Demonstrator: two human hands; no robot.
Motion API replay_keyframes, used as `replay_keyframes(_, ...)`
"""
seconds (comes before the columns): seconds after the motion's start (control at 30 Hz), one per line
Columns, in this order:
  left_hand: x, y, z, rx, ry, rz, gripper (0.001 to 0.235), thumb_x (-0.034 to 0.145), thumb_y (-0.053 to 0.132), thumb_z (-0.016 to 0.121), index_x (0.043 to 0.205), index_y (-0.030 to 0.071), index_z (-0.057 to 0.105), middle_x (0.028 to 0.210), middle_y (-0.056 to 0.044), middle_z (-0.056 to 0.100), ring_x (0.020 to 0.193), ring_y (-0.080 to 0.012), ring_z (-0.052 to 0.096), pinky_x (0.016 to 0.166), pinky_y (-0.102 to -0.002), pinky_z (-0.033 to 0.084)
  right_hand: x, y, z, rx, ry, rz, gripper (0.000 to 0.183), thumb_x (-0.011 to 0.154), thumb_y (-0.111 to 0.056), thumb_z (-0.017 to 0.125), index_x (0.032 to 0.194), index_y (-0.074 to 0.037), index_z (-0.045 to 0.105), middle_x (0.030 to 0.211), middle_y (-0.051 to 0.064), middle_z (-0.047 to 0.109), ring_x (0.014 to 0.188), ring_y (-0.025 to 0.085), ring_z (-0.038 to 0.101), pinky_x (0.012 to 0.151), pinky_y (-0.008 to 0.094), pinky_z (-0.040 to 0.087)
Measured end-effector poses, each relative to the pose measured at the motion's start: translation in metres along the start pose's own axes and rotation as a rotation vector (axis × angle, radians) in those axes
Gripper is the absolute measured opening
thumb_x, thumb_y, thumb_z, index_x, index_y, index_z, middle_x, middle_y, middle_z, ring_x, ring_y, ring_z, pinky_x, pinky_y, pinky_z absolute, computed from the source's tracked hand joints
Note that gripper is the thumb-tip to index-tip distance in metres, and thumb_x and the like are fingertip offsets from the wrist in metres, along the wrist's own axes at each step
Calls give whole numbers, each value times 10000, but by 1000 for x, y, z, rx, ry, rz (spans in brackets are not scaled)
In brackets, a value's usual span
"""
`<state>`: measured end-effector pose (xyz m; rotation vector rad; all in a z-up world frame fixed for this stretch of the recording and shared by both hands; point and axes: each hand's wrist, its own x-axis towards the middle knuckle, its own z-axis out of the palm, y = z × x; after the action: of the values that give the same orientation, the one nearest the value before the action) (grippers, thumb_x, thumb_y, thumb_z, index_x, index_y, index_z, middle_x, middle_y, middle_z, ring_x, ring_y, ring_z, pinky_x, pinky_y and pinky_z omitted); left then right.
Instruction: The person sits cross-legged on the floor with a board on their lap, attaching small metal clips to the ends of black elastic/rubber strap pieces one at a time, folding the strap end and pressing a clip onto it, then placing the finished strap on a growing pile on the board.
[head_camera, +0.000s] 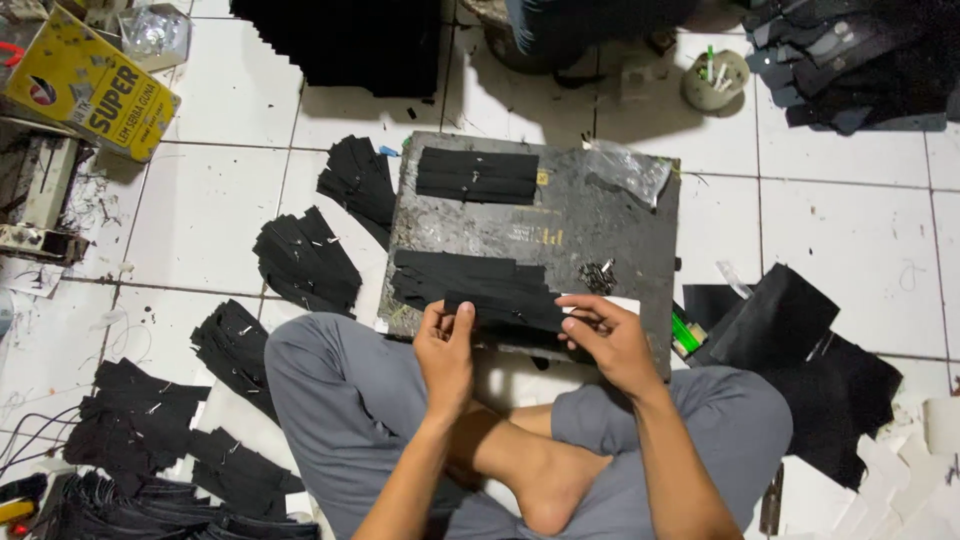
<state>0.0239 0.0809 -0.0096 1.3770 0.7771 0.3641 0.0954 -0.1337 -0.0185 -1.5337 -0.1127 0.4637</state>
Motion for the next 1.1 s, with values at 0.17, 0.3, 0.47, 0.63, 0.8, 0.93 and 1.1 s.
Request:
replay_keyframes(0.17, 45, 21, -9, 114, -30, 98, 81, 916, 137, 757, 936, 59, 742, 738, -100, 714, 747, -149, 609, 693, -355, 554, 34, -19, 15, -36, 77, -37, 344, 901, -46, 715, 1234, 41, 702, 904, 207, 760, 731, 204, 706, 672, 332, 605)
replay_keyframes(0.3, 91, 43, -19, 325, -97, 246, 119, 866, 190, 795, 929, 94, 764, 780, -146, 742, 746, -248, 696, 685, -399, 556, 73, -32, 25, -64, 83, -71, 391, 922, -62, 683, 1305, 10, 656, 932, 160, 734, 696, 168, 679, 692, 321, 588)
replay_keyframes(0.47, 175, 35, -4, 425, -138, 385, 105, 874, 226, 801, 893, 124, 786, 761, -92, 709, 692, -244, 697, 640, -350, 548, 142, -23, 22, -149, 145, -136, 350, 949, -65, 689, 1289, 9, 648, 868, 122, 712, 682, 152, 669, 675, 288, 563)
replay_keyframes(0.63, 225, 26, 10, 484, -167, 523, 95, 872, 188, 783, 905, 100, 768, 818, -64, 708, 851, -264, 681, 740, -349, 546, 188, -22, 27, -208, 175, -152, 323, 963, -75, 666, 1284, -41, 661, 820, 56, 686, 674, 121, 645, 671, 248, 521)
replay_keyframes(0.8, 224, 35, 9, 521, -169, 532, 197, 880, 125, 778, 1059, 49, 747, 832, -88, 667, 885, -271, 627, 782, -381, 526, 202, -15, 27, -566, 218, -171, 264, 899, -128, 768, 1160, -125, 734, 642, 15, 668, 553, 96, 565, 570, 228, 446)
replay_keyframes(0.93, 225, 31, 5, 449, -129, 559, 250, 896, 77, 740, 1136, 25, 692, 856, -152, 656, 912, -356, 638, 810, -470, 517, 200, -17, 28, -631, 239, -195, 181, 976, -114, 672, 1143, -118, 744, 613, 41, 688, 545, 170, 627, 585, 306, 493)
replay_keyframes(1.1, 227, 27, 1, 411, -115, 485, 187, 900, 42, 707, 1082, 36, 749, 862, -132, 692, 775, -272, 650, 677, -379, 523, 189, -21, 34, -625, 376, -79, 214, 895, -92, 702, 1106, -86, 740, 688, 69, 718, 586, 163, 651, 583, 299, 493)
